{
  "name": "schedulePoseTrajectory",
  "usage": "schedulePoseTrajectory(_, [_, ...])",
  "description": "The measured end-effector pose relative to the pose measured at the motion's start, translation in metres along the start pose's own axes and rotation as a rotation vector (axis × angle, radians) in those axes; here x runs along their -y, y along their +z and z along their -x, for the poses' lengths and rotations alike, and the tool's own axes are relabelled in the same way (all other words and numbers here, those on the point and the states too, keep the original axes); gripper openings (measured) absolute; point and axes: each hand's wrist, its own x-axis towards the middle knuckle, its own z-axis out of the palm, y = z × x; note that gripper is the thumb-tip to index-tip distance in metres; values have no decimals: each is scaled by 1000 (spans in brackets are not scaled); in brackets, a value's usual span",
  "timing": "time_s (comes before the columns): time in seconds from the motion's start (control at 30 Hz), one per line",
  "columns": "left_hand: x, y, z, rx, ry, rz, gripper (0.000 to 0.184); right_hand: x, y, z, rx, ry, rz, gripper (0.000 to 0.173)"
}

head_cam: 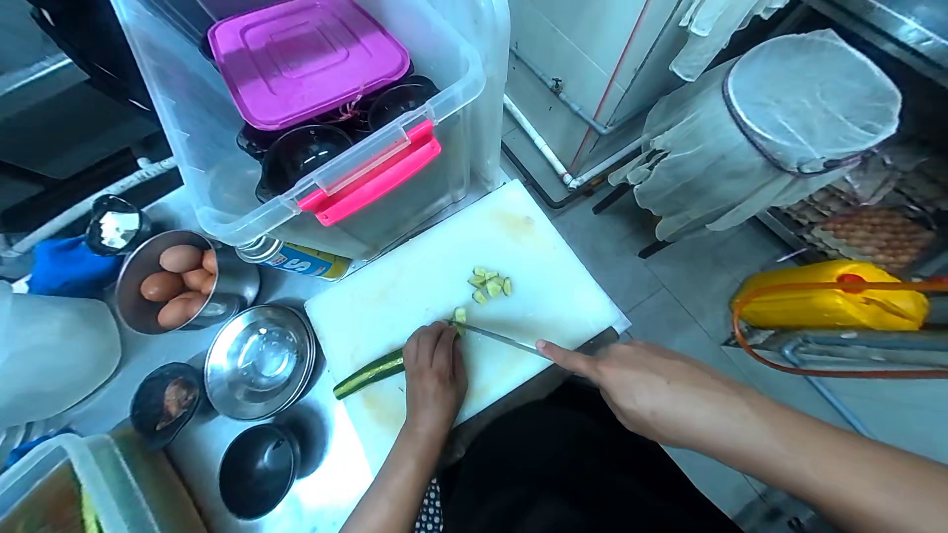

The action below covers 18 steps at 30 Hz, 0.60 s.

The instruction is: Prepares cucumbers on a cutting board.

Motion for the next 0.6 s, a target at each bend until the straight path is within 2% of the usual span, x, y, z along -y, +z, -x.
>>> schedulePoseTrajectory(0.27, [14,-16,-6,163,42,-137,27,-13,33,-2,-101,35,-12,82])
schedulePoseTrajectory(0.47, [18,-1,-36,118,46,-40,25,-22,41,-1,-186,115,-76,78])
schedulePoseTrajectory(0.6, [2,1,-24,125,3,-73,38,-25,38,13,-148,86,-197,75])
